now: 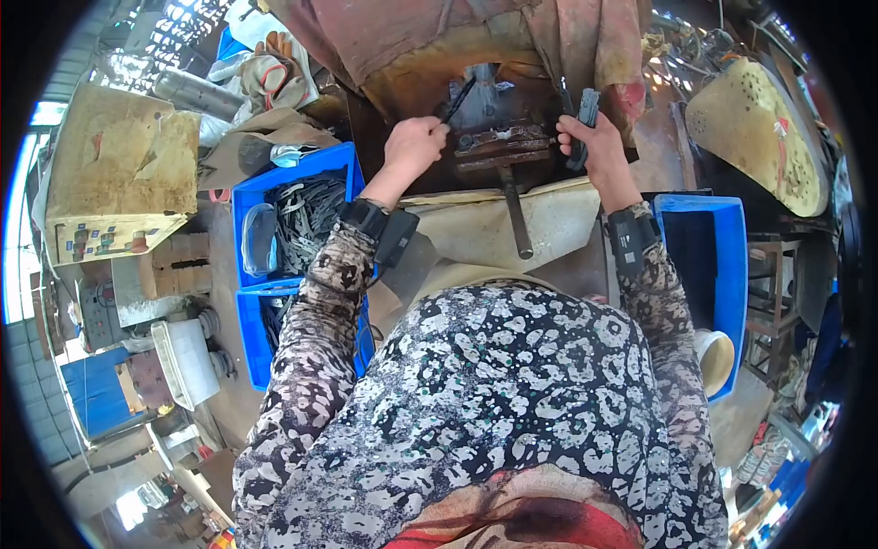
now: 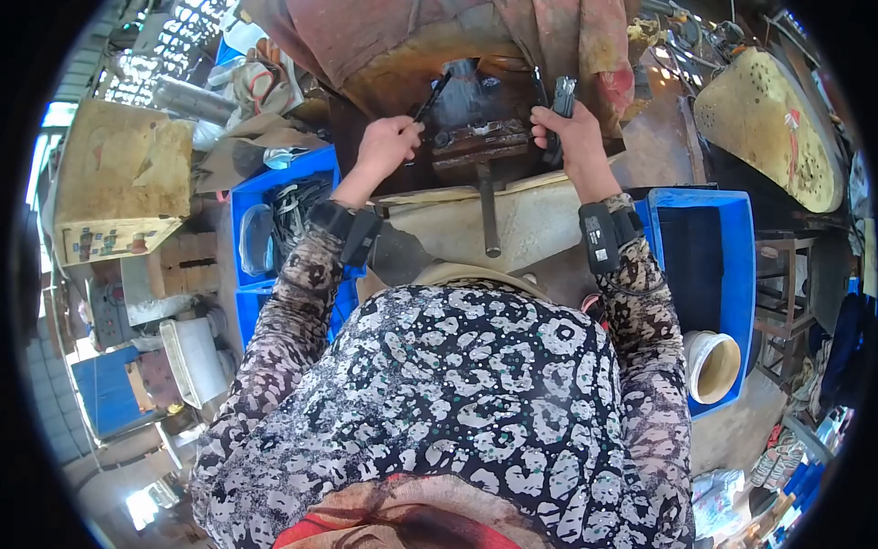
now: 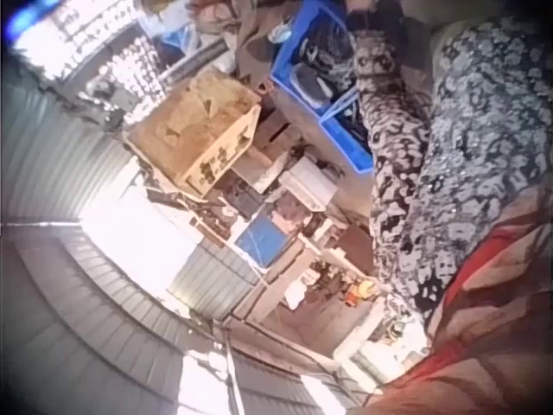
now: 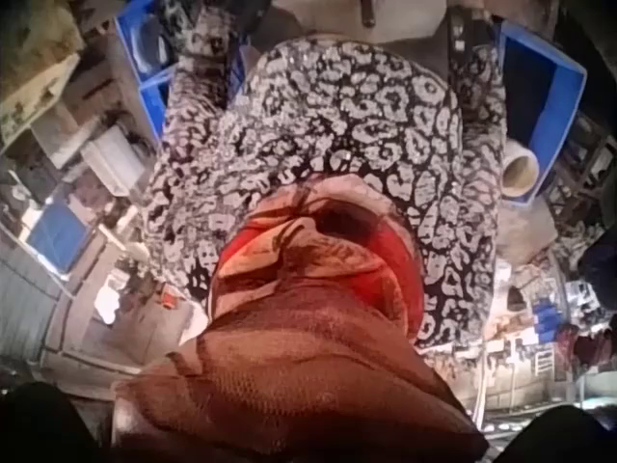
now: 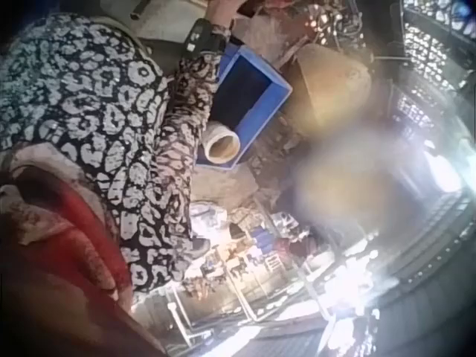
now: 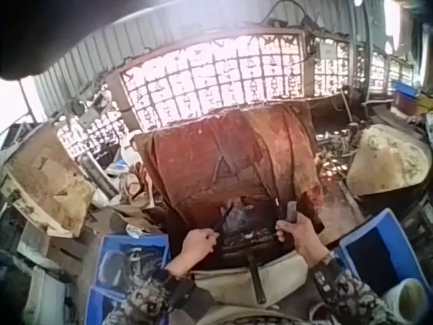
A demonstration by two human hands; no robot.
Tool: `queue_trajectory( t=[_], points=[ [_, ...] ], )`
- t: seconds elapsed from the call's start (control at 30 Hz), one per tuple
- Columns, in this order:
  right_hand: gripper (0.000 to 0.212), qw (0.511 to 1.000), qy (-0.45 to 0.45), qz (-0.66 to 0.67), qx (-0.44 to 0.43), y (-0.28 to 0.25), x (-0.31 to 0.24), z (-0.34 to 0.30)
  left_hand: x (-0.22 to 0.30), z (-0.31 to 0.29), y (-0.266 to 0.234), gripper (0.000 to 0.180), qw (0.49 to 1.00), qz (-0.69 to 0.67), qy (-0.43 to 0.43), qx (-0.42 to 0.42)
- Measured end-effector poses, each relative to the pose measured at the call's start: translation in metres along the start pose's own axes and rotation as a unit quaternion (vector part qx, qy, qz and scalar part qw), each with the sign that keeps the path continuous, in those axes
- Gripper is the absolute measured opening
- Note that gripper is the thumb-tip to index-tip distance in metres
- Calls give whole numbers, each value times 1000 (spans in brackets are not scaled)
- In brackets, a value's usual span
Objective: The person picks up metal pieces from a blue bin, holds them against a grinding wheel, and places them into another blue bin. Then, the person dips a brush into a bucket of liquid and applies it to the metal pieces.
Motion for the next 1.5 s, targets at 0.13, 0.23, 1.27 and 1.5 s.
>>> queue_trajectory(
  t=[0.13,0.23,1.27,1.5],
  points=[
    [15,998,15,48,-32,7,-4,2,64,-16,12,26,974,-119,145,130],
    [14,997,18,70,-38,28,-4,-4,101,-35,1,21,925,-50,291,240],
    [24,978,27,94,-186,53,-4,-51,95,-22,42,7,793,-595,-74,-104],
    [23,976,38,94,-192,54,-1,-51,90,-17,45,7,809,-572,-80,-108]
  ],
)
Point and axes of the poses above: each hand's wrist, its own z-axis towards the middle knuckle, its own y-axis out of the palm, x = y × z, the point moved 5 cm from there along z, towards the middle knuckle, and after that the axes turned 10 degrees about x, right-handed, at the moved point
